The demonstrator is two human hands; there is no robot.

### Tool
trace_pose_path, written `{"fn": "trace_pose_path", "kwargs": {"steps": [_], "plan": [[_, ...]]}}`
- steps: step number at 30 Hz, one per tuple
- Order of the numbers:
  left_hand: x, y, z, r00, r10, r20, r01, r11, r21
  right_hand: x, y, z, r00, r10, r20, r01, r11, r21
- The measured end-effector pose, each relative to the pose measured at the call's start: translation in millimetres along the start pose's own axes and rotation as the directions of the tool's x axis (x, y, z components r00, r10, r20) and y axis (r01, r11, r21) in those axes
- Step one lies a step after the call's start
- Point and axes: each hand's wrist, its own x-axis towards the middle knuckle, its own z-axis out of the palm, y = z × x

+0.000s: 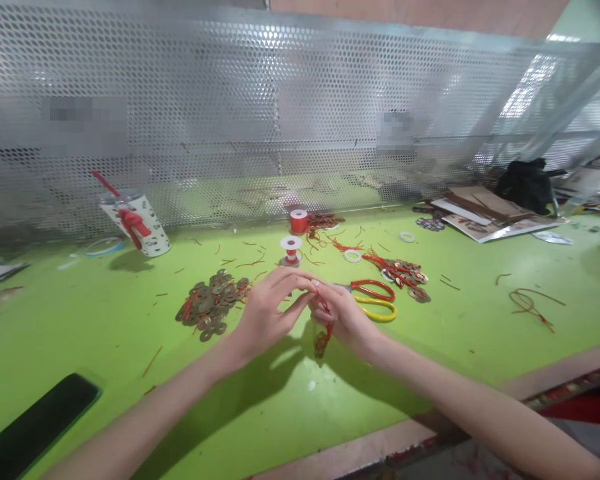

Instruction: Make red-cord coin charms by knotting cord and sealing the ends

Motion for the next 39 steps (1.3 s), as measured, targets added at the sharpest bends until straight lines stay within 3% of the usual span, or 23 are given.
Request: {"fn": "trace_pose_path", "kwargs": {"steps": [7, 12, 16, 21, 24, 26, 28, 30, 33, 36, 39], "plan": [[-2, 7, 6.2, 0.96, -0.279, 0.0, 0.277, 0.956, -0.097, 2, 3, -3, 0.995, -0.082, -0.05, 0.076, 0.99, -0.121], [1, 6, 4.9, 0.858, -0.511, 0.057, 0.506, 0.819, -0.269, -3, -2, -2, 0.98, -0.194, -0.052, 0.175, 0.951, -0.256], [2, 0, 5.5, 0.799, -0.598, 0.068, 0.578, 0.731, -0.363, -5, -8, -2, 0.956, -0.293, -0.03, 0.257, 0.88, -0.399], [2, -2, 6.1, 0.776, -0.624, 0.095, 0.604, 0.691, -0.398, -4, -8, -6, 0.947, -0.317, -0.044, 0.264, 0.851, -0.454], [2, 1, 3.8, 0.807, -0.582, 0.098, 0.573, 0.734, -0.364, -3, -8, -5, 0.95, -0.308, -0.046, 0.26, 0.866, -0.427], [1, 1, 2.3, 0.874, -0.483, 0.06, 0.481, 0.838, -0.259, -4, -8, -3, 0.953, -0.299, -0.05, 0.254, 0.877, -0.407], [0, 0, 1.9, 0.957, -0.29, 0.007, 0.29, 0.954, -0.078, -5, -9, -1, 0.956, -0.289, -0.046, 0.249, 0.885, -0.393], [-2, -2, 2.5, 0.998, -0.054, -0.02, 0.055, 0.995, 0.08, -6, -10, 0, 0.96, -0.279, -0.036, 0.245, 0.892, -0.381], [-2, -4, 3.9, 0.989, 0.142, -0.045, -0.133, 0.978, 0.16, -6, -11, -1, 0.972, -0.235, 0.001, 0.22, 0.911, -0.348], [-2, -5, 4.4, 0.983, 0.166, -0.079, -0.153, 0.977, 0.148, -3, -9, -5, 0.985, -0.163, 0.048, 0.17, 0.944, -0.282], [-3, -5, 5.0, 0.984, 0.155, -0.092, -0.143, 0.982, 0.122, -1, -6, -7, 0.984, -0.175, 0.02, 0.174, 0.954, -0.246]]}}
